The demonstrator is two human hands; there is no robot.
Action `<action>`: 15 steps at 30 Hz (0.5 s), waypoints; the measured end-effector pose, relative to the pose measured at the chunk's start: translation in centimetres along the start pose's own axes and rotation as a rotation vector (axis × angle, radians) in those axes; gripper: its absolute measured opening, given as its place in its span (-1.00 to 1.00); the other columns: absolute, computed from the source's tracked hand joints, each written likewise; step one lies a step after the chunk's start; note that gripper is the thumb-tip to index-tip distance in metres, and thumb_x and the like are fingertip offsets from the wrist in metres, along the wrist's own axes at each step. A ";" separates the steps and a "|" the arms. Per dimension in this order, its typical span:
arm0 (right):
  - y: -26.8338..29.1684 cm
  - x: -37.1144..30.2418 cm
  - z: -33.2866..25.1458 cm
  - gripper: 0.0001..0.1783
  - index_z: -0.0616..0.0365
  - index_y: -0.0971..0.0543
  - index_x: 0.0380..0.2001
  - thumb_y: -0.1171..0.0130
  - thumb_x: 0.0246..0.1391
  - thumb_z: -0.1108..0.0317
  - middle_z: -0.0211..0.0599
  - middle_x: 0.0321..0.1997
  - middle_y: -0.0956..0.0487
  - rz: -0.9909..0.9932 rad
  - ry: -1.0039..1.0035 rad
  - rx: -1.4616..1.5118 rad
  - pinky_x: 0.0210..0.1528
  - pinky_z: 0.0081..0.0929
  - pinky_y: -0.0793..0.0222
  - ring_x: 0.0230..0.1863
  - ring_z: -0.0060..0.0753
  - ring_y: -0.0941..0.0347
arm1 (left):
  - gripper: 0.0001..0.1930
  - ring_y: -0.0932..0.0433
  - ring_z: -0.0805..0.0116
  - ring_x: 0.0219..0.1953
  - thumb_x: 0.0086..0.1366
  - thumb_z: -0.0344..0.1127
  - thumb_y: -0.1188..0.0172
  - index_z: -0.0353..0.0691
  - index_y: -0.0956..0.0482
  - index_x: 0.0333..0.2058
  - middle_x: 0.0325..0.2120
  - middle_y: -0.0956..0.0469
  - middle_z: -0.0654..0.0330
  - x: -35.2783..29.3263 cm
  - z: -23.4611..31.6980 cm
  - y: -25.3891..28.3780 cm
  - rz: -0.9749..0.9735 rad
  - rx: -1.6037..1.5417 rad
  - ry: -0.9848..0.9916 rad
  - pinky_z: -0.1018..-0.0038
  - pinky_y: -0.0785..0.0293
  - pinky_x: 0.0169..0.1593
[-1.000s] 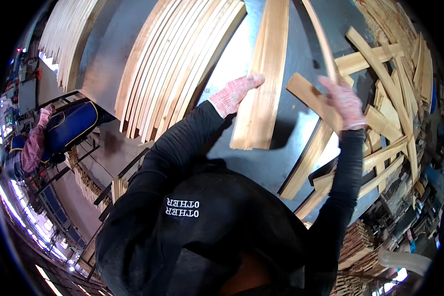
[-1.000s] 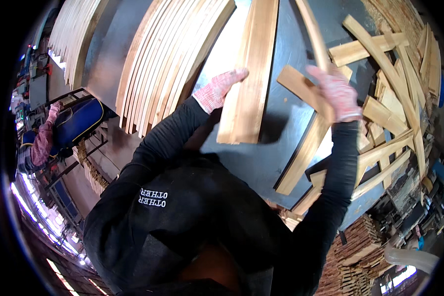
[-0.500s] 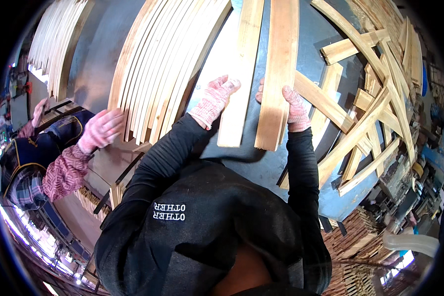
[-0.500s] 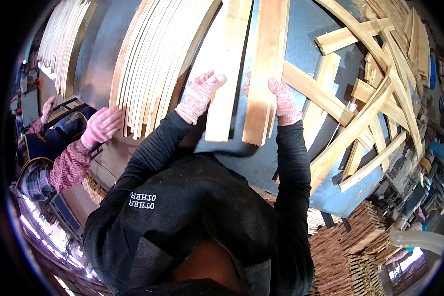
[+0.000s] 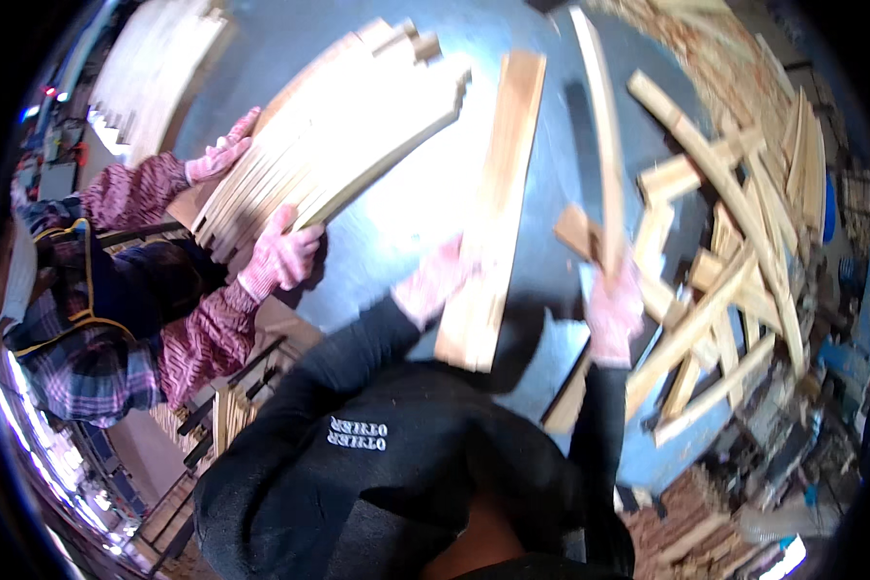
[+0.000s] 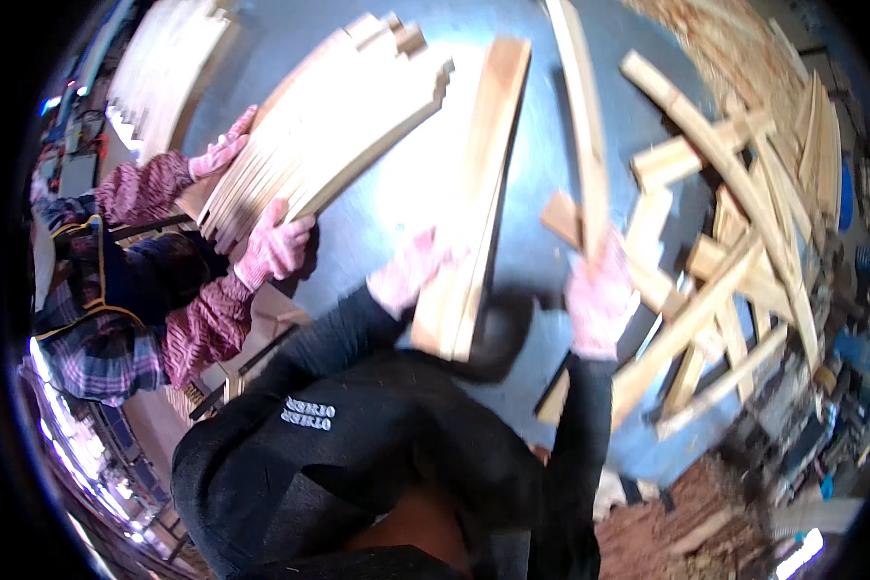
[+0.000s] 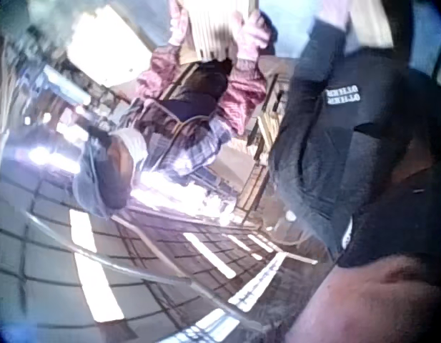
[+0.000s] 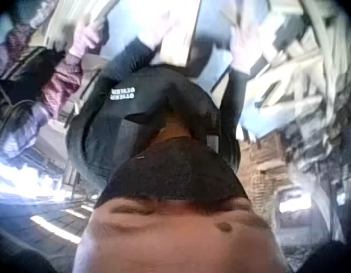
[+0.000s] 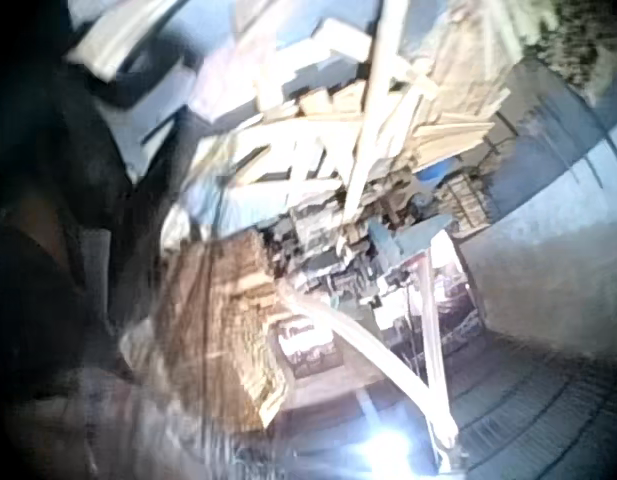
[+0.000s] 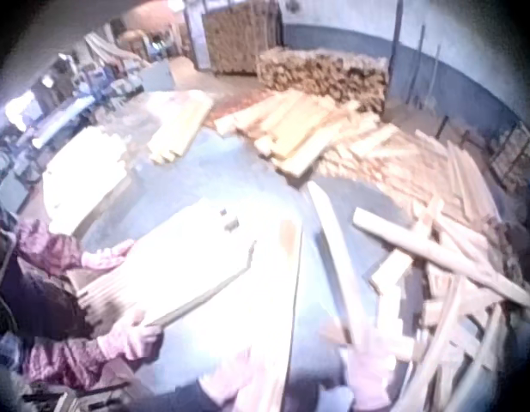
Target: The person repeatedly picks up wooden planks from a large pile on the floor and arranges them into a neat stack on a metal table. They handle the planks one by one or in small groups, aligning them carefully to form a uniform pile.
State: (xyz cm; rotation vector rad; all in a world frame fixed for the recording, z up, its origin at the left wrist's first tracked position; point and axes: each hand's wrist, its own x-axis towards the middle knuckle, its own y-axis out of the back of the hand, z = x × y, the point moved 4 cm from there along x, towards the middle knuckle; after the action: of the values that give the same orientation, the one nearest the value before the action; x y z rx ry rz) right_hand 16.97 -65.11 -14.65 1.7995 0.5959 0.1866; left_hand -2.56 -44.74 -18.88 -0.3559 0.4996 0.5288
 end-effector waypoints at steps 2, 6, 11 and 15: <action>2.1 0.4 3.0 -0.18 0.13 -0.26 0.39 -0.28 0.06 0.23 0.09 0.22 -0.46 0.164 -0.009 -0.105 0.29 -0.07 -0.31 0.24 0.18 -0.38 | -0.45 -0.58 0.35 -0.05 0.24 -0.08 -0.39 -0.33 -0.53 0.07 -0.10 -0.63 0.07 -3.4 -3.8 -1.0 -0.317 -0.751 0.365 0.32 -0.49 0.13; 3.7 0.4 4.9 -0.18 -0.01 -0.20 0.44 -0.22 0.11 0.28 0.11 0.37 -0.33 0.227 -0.147 0.027 0.40 -0.02 -0.15 0.38 0.23 -0.20 | -0.32 -0.49 0.36 0.05 0.19 -0.15 -0.42 -0.33 -0.41 0.22 -0.01 -0.59 0.12 -7.0 -3.8 0.4 -0.090 -0.079 0.203 0.36 -0.39 0.19; 3.1 1.4 5.2 -0.21 -0.01 -0.23 0.43 -0.22 0.12 0.32 0.04 0.34 -0.37 0.328 -0.095 0.110 0.39 -0.09 -0.17 0.35 0.18 -0.26 | -0.27 -0.49 0.45 0.02 0.21 -0.06 -0.41 -0.35 -0.36 0.23 0.00 -0.56 0.13 -2.1 7.1 10.7 0.122 0.437 -0.107 0.42 -0.44 0.13; 2.7 2.0 1.8 -0.22 -0.03 -0.25 0.42 -0.23 0.12 0.35 0.03 0.21 -0.44 0.337 -0.079 0.098 0.26 -0.10 -0.30 0.21 0.17 -0.38 | -0.40 -0.60 0.42 -0.14 0.17 -0.15 -0.40 -0.30 -0.47 0.13 -0.16 -0.64 0.19 7.2 28.5 17.6 0.253 0.582 -0.224 0.44 -0.55 -0.03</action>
State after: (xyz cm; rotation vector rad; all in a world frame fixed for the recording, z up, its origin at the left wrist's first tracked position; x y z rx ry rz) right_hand 20.24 -66.21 -12.99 1.9858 0.2454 0.3180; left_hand 3.26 -15.10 -2.70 0.3250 0.4601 0.6318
